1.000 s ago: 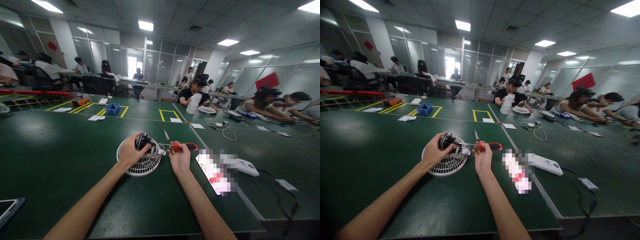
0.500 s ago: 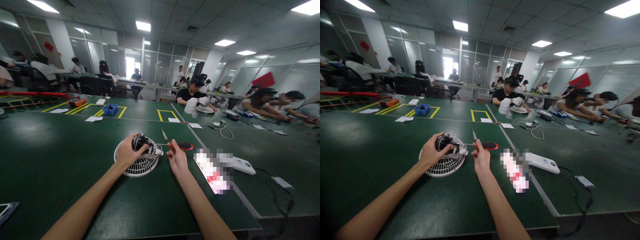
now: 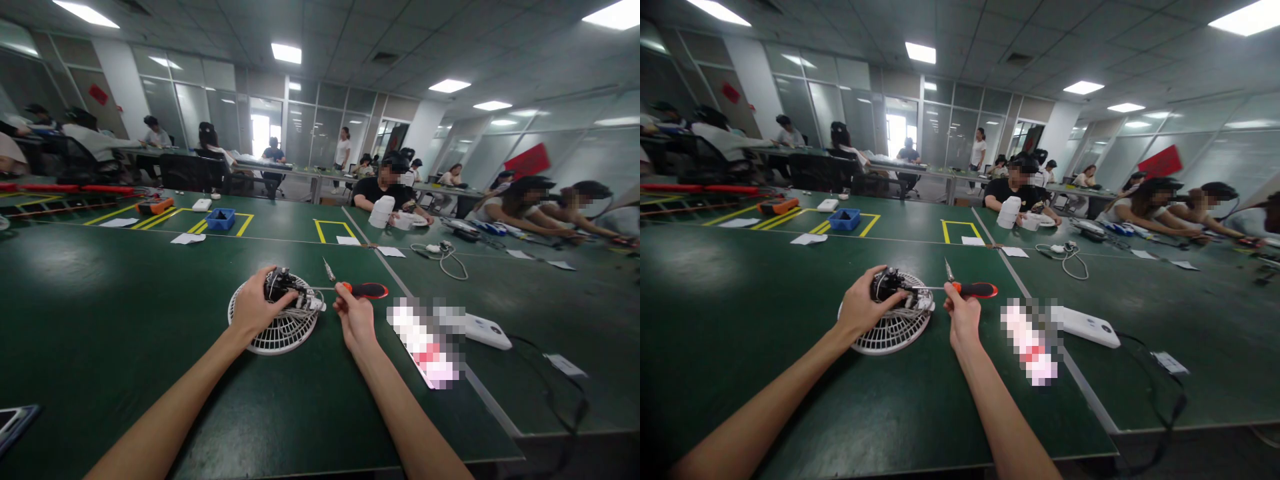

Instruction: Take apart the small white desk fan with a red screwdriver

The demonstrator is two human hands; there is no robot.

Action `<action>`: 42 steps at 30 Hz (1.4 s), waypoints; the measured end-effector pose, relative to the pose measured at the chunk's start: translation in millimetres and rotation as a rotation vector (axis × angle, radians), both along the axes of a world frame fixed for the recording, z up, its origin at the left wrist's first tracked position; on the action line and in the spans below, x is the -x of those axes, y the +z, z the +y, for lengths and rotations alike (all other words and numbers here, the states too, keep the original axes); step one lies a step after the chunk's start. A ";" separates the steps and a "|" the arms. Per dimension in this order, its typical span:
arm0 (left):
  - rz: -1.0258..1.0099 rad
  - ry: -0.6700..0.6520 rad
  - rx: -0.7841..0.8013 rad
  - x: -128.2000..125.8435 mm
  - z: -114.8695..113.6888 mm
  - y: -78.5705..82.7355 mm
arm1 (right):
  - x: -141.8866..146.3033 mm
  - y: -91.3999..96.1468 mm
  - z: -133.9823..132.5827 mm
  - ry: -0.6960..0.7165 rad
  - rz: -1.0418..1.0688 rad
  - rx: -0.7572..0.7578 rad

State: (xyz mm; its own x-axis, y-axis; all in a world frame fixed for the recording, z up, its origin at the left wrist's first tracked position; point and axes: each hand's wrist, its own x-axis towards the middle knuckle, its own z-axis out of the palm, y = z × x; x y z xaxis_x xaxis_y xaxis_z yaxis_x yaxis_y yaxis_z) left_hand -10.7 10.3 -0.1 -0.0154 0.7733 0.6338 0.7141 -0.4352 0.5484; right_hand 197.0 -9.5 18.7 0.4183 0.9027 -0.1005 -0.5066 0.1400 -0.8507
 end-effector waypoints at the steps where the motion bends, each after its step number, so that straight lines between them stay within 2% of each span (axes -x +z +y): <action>1: 0.006 0.002 -0.005 0.2 0.1 0.0 | -0.4 0.4 -0.6 0.002 -0.016 -0.010; 6: 0.029 0.013 -0.002 -0.3 -1.5 2.4 | -2.9 5.7 -4.9 0.072 0.070 -0.052; 9: 0.035 0.023 0.003 -1.2 -3.4 4.1 | -2.6 6.8 -4.8 0.065 0.124 -0.017; 13: 0.040 0.039 -0.005 -1.4 -4.6 4.8 | -0.7 4.2 -2.4 0.016 0.092 0.031; 20: 0.133 0.100 -0.033 1.1 -4.2 5.2 | -1.5 -4.8 -0.3 0.053 0.023 0.074; 26: 0.151 0.110 -0.040 1.2 -3.7 6.7 | -0.1 -9.3 1.7 0.006 0.000 0.108; 42: 0.140 0.080 -0.024 4.3 -1.7 9.2 | -4.1 4.0 -0.1 -0.023 0.052 0.086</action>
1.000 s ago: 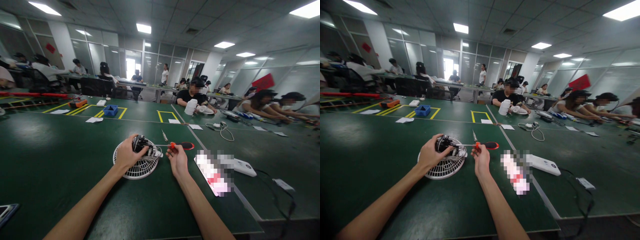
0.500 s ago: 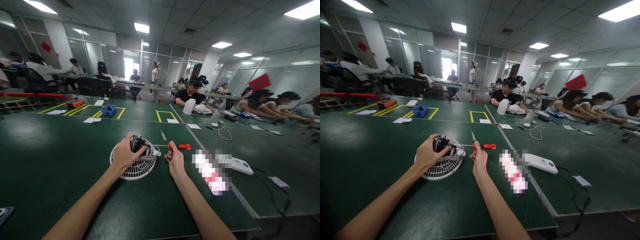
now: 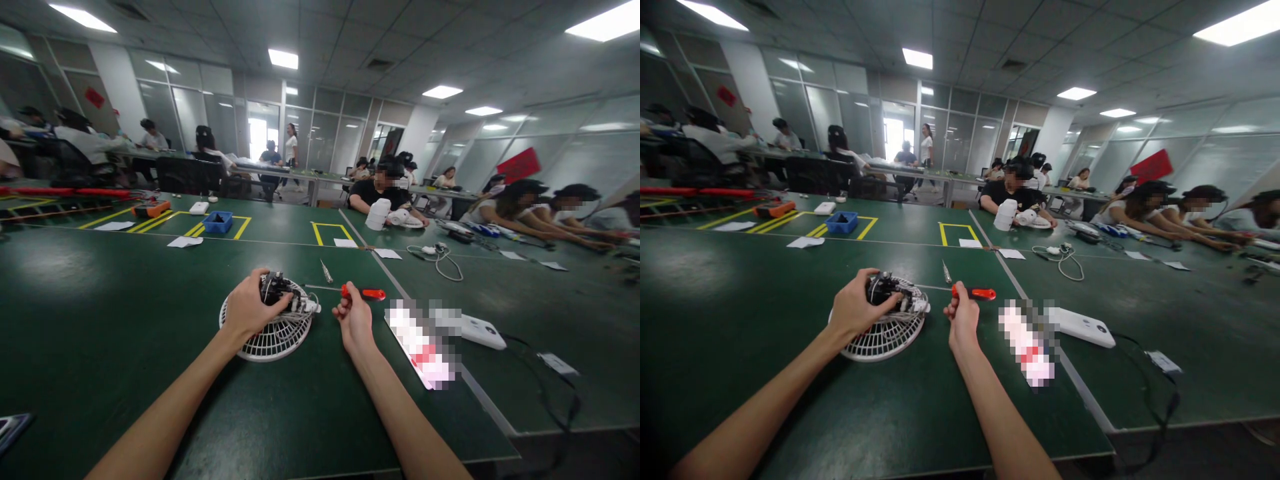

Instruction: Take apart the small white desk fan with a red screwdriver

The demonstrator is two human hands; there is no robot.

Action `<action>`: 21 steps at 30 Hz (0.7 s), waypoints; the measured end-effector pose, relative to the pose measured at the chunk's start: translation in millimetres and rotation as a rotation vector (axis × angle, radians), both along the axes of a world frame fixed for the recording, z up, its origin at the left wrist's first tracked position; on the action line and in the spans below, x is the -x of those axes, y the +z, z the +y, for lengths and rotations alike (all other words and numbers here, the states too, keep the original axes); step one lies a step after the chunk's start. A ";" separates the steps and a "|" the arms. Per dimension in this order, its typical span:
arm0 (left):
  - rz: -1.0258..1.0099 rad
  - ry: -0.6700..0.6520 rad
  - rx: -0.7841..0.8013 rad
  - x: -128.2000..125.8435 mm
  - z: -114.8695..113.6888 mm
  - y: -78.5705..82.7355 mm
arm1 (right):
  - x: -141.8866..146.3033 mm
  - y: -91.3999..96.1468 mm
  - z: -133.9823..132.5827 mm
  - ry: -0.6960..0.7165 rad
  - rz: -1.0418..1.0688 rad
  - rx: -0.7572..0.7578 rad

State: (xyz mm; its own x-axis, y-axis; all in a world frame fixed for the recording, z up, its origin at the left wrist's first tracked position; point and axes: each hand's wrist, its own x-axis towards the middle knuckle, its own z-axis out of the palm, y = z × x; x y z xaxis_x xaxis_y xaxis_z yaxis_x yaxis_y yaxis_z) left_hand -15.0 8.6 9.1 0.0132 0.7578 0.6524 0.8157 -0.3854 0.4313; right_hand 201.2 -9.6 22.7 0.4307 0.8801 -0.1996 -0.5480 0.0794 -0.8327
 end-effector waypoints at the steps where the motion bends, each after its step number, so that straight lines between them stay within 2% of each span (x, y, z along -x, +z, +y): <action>1: -0.002 -0.001 0.002 0.0 -0.3 0.1 | 0.9 -0.9 0.1 0.010 0.002 0.006; 9: -0.006 -0.020 0.004 1.6 -0.4 -0.4 | 6.1 -10.5 2.3 0.008 -0.035 0.021; 21: -0.019 -0.037 -0.008 2.3 1.3 -3.0 | 5.9 -9.9 2.4 0.038 -0.036 0.021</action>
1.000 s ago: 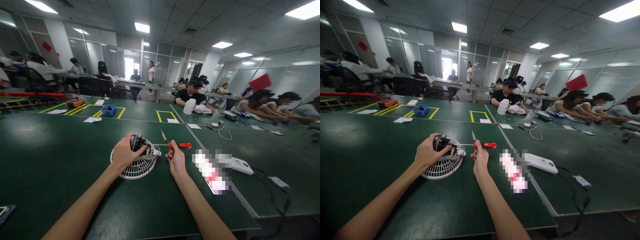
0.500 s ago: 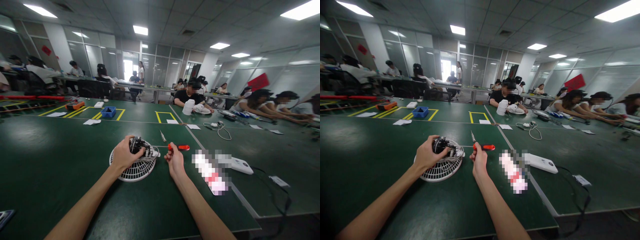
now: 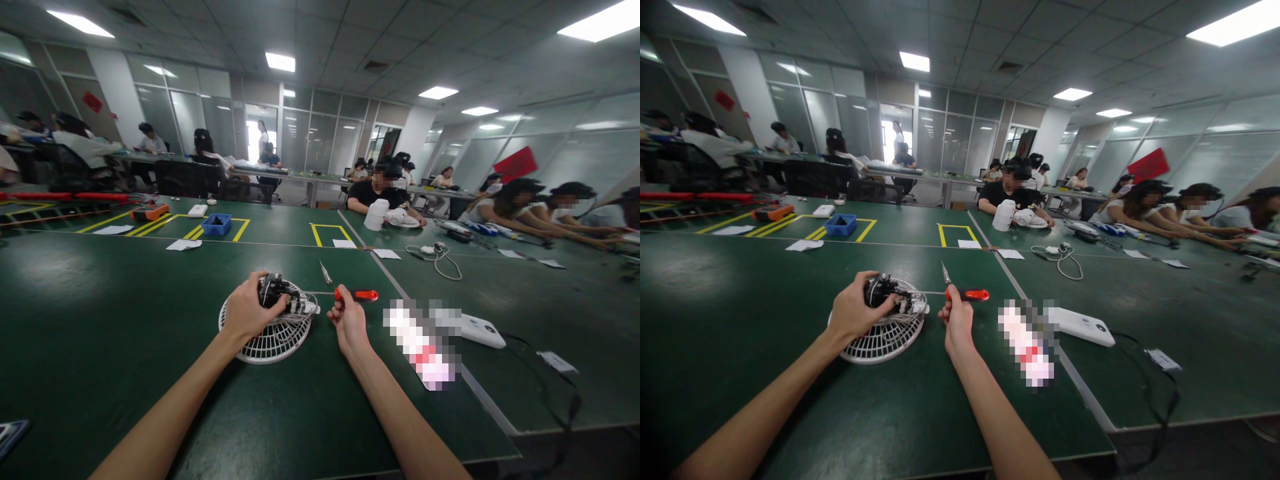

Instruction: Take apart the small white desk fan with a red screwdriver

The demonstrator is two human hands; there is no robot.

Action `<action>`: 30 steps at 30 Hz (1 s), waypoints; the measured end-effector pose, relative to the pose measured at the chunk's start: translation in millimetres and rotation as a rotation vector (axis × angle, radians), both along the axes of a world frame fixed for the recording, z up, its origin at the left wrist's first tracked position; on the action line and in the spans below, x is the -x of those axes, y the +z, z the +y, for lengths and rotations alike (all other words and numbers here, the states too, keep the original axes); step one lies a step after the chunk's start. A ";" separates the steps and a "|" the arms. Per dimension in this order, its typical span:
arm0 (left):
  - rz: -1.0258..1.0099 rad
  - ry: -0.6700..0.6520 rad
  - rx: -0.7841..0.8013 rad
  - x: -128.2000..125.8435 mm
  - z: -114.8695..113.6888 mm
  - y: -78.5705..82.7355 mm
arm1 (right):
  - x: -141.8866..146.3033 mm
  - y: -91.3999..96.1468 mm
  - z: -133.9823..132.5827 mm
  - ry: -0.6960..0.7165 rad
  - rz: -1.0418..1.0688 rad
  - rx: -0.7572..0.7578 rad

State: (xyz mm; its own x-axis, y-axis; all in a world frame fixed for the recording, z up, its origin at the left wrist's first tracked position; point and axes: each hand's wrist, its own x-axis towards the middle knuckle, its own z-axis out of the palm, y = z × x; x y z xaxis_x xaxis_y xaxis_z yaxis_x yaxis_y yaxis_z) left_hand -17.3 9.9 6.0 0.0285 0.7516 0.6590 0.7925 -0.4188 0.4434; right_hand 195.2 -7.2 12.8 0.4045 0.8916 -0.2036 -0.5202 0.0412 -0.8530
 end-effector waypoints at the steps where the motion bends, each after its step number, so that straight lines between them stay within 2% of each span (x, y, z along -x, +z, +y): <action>1: -0.002 0.000 0.003 0.0 0.1 -0.3 | -0.2 -0.2 0.1 0.002 0.000 -0.001; 14: -0.093 -0.006 0.115 0.3 -0.5 1.2 | 1.7 -2.3 -1.2 0.021 0.029 0.071; 30: -0.070 -0.032 0.061 3.0 -0.1 -0.6 | 2.6 -2.8 -3.0 0.003 -0.014 0.030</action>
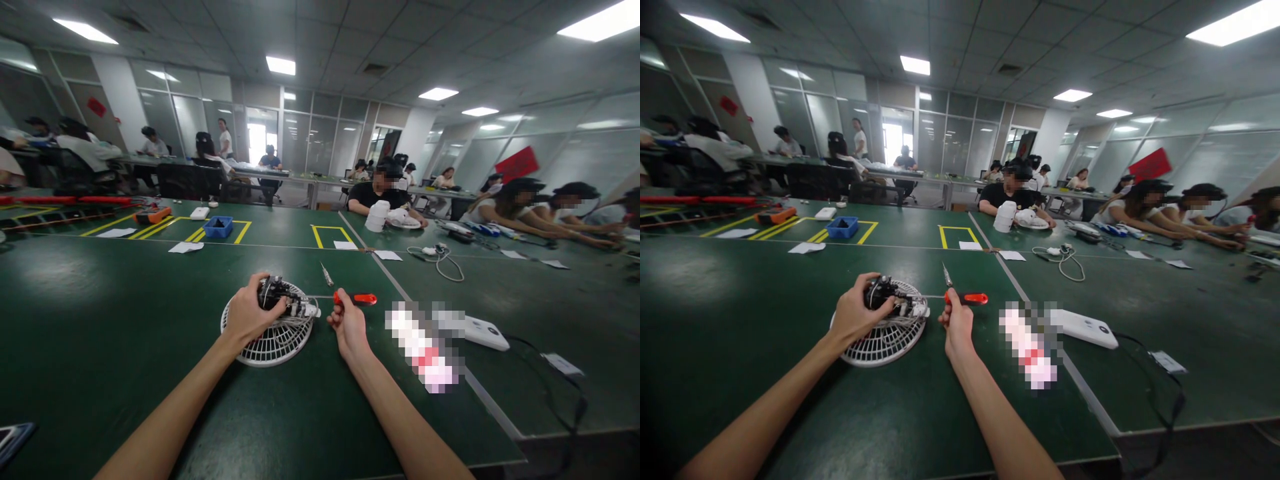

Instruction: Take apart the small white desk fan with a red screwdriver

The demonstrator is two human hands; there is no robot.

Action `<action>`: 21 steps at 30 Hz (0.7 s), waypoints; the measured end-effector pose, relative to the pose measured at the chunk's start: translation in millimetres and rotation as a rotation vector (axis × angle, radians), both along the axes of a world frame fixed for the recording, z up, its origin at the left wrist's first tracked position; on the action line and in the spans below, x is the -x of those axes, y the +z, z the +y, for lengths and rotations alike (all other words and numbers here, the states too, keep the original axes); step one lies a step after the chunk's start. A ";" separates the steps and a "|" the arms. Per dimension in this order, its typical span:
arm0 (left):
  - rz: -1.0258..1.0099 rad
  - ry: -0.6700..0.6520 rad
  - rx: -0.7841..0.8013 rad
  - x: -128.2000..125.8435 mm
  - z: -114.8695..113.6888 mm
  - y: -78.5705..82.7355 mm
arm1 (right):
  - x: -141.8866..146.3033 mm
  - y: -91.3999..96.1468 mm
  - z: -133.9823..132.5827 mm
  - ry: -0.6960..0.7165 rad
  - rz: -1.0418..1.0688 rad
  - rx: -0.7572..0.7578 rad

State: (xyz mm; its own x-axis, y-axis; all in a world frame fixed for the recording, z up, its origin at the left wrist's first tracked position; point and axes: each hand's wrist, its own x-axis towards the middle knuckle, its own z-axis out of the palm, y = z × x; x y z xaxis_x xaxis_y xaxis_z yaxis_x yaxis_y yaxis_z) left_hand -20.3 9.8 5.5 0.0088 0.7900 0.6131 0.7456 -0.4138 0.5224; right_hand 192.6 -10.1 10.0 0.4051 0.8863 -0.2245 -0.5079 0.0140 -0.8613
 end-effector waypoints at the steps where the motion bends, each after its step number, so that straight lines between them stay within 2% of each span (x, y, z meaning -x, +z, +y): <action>1: 0.002 0.000 -0.002 0.0 -0.2 0.3 | -0.2 -0.1 0.1 -0.002 -0.004 -0.005; 21: 0.025 0.010 -0.011 -0.7 -1.5 1.5 | -1.5 0.2 1.7 -0.029 0.005 -0.029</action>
